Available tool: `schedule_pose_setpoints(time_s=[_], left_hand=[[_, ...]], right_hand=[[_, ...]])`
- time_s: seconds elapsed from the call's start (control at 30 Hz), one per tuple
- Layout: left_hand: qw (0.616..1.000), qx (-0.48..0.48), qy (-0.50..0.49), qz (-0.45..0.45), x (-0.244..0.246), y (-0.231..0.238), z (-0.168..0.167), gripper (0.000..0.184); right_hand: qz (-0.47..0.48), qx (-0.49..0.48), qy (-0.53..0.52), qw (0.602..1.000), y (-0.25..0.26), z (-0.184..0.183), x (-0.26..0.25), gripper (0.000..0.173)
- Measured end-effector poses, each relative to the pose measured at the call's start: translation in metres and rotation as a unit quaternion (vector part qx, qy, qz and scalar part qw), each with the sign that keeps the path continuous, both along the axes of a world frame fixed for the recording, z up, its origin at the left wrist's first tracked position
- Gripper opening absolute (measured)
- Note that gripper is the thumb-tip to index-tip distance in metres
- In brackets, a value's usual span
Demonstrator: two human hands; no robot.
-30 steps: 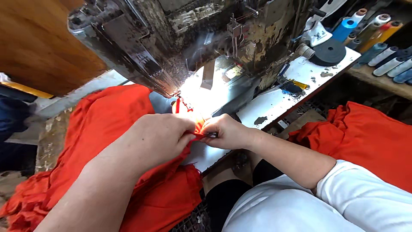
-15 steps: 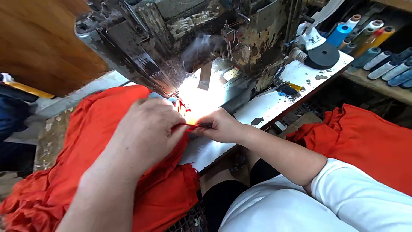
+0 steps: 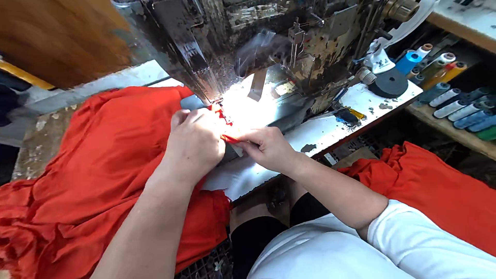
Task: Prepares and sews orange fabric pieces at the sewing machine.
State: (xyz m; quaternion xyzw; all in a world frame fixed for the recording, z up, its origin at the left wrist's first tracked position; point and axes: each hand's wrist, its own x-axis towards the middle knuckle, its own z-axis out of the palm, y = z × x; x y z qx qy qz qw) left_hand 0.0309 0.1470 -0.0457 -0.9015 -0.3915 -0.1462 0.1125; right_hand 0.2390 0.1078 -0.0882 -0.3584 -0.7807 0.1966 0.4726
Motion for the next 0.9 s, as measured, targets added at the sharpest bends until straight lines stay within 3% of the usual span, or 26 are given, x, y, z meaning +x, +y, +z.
schedule_pose_setpoints(time_s=[0.1,0.23,0.33,0.43,0.5,0.57,0.63,0.73,0.77,0.8,0.83,0.87,0.9], left_hand=[[0.997,-0.04,0.013,0.071,0.015,0.004,0.023,0.016],[0.991,-0.051,-0.027,0.118,0.022,-0.003,0.007,0.019],[0.982,-0.05,-0.125,0.13,0.029,-0.009,-0.01,0.025],[0.978,-0.011,-0.167,0.125,0.03,-0.009,-0.017,0.024],[0.975,0.002,-0.183,0.124,0.03,-0.008,-0.019,0.02],[0.975,0.007,-0.188,0.116,0.029,-0.008,-0.021,0.018],[0.974,0.006,-0.188,0.124,0.029,-0.006,-0.023,0.02],[0.97,0.011,-0.205,0.129,0.031,-0.008,-0.024,0.019],[0.97,0.012,-0.206,0.13,0.031,-0.008,-0.024,0.019],[0.97,0.013,-0.206,0.129,0.03,-0.009,-0.025,0.019],[0.97,0.015,-0.207,0.128,0.03,-0.008,-0.026,0.019],[0.968,0.01,-0.215,0.132,0.031,-0.008,-0.026,0.021],[0.965,0.013,-0.22,0.139,0.032,-0.008,-0.026,0.023]], right_hand=[[-0.011,-0.01,0.006,1.0,0.008,0.003,-0.006,0.013],[0.004,-0.01,-0.008,1.0,-0.005,0.01,0.013,0.018],[-0.03,0.086,0.107,0.99,-0.022,0.036,0.08,0.02],[-0.198,0.166,0.251,0.933,0.004,0.083,0.192,0.024],[-0.284,0.048,0.338,0.896,0.045,0.116,0.257,0.025],[-0.249,-0.101,0.344,0.9,0.085,0.133,0.306,0.028],[-0.204,-0.183,0.321,0.907,0.11,0.135,0.325,0.007],[-0.15,-0.267,0.239,0.921,0.103,0.157,0.31,0.027],[-0.17,-0.276,0.197,0.925,0.084,0.176,0.271,0.031],[-0.297,-0.243,0.194,0.903,0.063,0.195,0.2,0.029],[-0.36,-0.231,0.169,0.888,0.049,0.211,0.153,0.027],[-0.372,-0.213,0.127,0.894,0.046,0.218,0.138,0.023],[-0.313,-0.188,0.072,0.928,0.053,0.216,0.156,0.022]])
